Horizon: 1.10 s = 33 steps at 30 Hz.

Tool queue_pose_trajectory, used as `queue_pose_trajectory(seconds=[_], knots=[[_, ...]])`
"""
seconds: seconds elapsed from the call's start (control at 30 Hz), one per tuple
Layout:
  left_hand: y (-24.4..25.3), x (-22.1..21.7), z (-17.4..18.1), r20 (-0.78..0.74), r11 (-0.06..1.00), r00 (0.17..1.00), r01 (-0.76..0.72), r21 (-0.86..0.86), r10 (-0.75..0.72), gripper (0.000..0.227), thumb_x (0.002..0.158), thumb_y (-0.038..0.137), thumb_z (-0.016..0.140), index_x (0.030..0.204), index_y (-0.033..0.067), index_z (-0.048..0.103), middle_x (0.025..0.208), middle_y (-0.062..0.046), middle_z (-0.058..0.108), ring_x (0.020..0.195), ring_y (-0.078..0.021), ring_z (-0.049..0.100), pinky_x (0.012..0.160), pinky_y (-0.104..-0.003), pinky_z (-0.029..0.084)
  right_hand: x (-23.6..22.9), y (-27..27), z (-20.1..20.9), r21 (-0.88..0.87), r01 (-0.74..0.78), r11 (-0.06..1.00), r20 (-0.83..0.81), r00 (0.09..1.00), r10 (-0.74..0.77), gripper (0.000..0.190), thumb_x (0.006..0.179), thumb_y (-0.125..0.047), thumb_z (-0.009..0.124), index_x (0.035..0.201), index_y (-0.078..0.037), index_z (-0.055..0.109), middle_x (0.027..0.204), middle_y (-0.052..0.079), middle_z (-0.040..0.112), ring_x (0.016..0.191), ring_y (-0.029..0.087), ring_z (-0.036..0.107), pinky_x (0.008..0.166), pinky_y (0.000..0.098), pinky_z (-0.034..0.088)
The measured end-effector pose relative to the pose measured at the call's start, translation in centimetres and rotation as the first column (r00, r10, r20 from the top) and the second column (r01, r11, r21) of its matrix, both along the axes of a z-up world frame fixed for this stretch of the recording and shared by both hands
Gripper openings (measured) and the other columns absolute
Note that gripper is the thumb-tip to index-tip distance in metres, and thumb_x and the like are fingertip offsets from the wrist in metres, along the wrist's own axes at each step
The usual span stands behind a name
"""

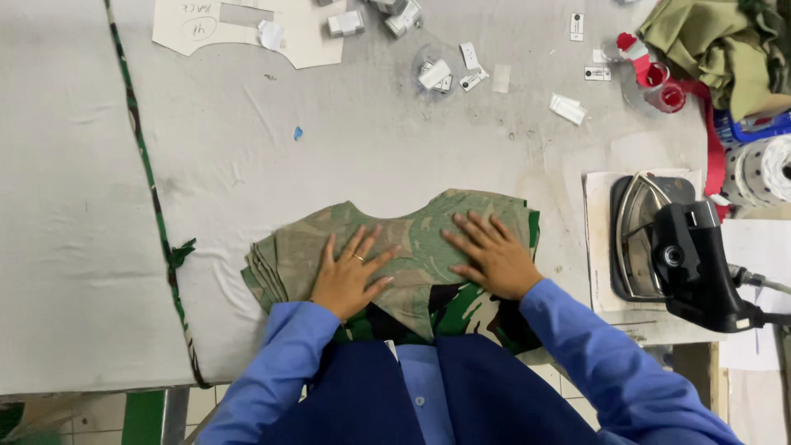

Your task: The person irons a stack of camouflage-patterned fabric pieces on a white-covered table. They repeatedly pick up small white labels from a pile, place them on the fabric, and press them with a steam iron. The person adjusts the fabric pieces between ironing cycles.

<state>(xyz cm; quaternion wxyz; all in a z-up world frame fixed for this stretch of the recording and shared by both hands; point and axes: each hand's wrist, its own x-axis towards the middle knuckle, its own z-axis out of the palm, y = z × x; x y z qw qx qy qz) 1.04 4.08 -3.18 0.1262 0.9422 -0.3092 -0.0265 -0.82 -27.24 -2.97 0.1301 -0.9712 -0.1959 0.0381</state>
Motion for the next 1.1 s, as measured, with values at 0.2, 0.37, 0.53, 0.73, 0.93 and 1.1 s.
queue_pose_trajectory(seconds=[0.2, 0.37, 0.53, 0.73, 0.93, 1.1], knots=[[1.2, 1.8, -1.2, 0.031, 0.900, 0.904, -0.427, 0.087, 0.426, 0.062, 0.099, 0.058, 0.038, 0.154, 0.0321, 0.028, 0.160, -0.010, 0.027, 0.146, -0.0313, 0.026, 0.109, -0.066, 0.017, 13.5, -1.6, -0.5, -0.047, 0.216, 0.975, 0.263, 0.945, -0.197, 0.048, 0.090, -0.036, 0.069, 0.131, -0.014, 0.057, 0.119, 0.011, 0.056, 0.111, 0.033, 0.056, 0.089, 0.0449, 0.047], [1.3, 2.0, -1.7, 0.110, 0.869, 0.880, -0.474, 0.144, 0.462, 0.066, 0.096, 0.062, 0.036, 0.154, 0.0321, 0.026, 0.161, -0.003, 0.023, 0.147, -0.0266, 0.024, 0.112, -0.058, 0.023, 27.0, 0.4, -0.3, 0.052, 0.023, 0.998, 0.367, 0.929, -0.041, 0.016, 0.092, -0.003, 0.066, 0.104, -0.010, 0.073, 0.094, 0.005, 0.069, 0.085, 0.028, 0.055, 0.051, 0.0412, 0.048], [1.2, 2.0, -1.9, 0.115, 0.869, 0.873, -0.484, 0.097, 0.474, 0.064, 0.095, 0.062, 0.039, 0.152, 0.0332, 0.033, 0.159, -0.002, 0.029, 0.146, -0.0257, 0.026, 0.112, -0.057, 0.023, 33.8, -0.6, -5.4, -0.486, -0.053, 0.872, 0.124, 0.984, 0.129, 0.020, 0.077, -0.027, 0.080, 0.088, -0.020, 0.064, 0.073, 0.000, 0.068, 0.076, 0.025, 0.061, 0.049, 0.0371, 0.044], [1.2, 2.1, -1.5, 0.076, 0.864, 0.876, -0.483, 0.140, 0.477, 0.065, 0.095, 0.062, 0.037, 0.153, 0.0339, 0.029, 0.160, -0.001, 0.026, 0.146, -0.0260, 0.025, 0.112, -0.057, 0.022, 31.1, -0.9, -2.7, -0.169, 0.042, 0.985, 0.169, 0.986, -0.013, 0.014, 0.084, -0.009, 0.061, 0.080, -0.019, 0.069, 0.077, -0.002, 0.069, 0.075, 0.025, 0.058, 0.054, 0.0378, 0.043], [1.1, 2.3, -1.6, 0.061, 0.868, 0.875, -0.484, 0.106, 0.481, 0.064, 0.096, 0.061, 0.037, 0.153, 0.0335, 0.029, 0.160, -0.002, 0.026, 0.147, -0.0263, 0.024, 0.113, -0.058, 0.021, 28.2, -1.1, -0.7, -0.213, -0.006, 0.977, 0.170, 0.985, 0.043, 0.030, 0.081, -0.043, 0.077, 0.105, -0.025, 0.074, 0.094, 0.000, 0.070, 0.089, 0.028, 0.061, 0.070, 0.0393, 0.040], [1.2, 1.8, -1.6, 0.089, 0.867, 0.873, -0.487, 0.108, 0.480, 0.064, 0.096, 0.062, 0.038, 0.152, 0.0334, 0.030, 0.160, -0.002, 0.027, 0.146, -0.0265, 0.025, 0.112, -0.058, 0.022, 29.9, -1.6, -2.2, -0.190, 0.018, 0.982, 0.274, 0.961, 0.036, 0.017, 0.079, -0.025, 0.081, 0.095, -0.024, 0.075, 0.087, -0.005, 0.071, 0.084, 0.024, 0.057, 0.066, 0.0364, 0.042]])
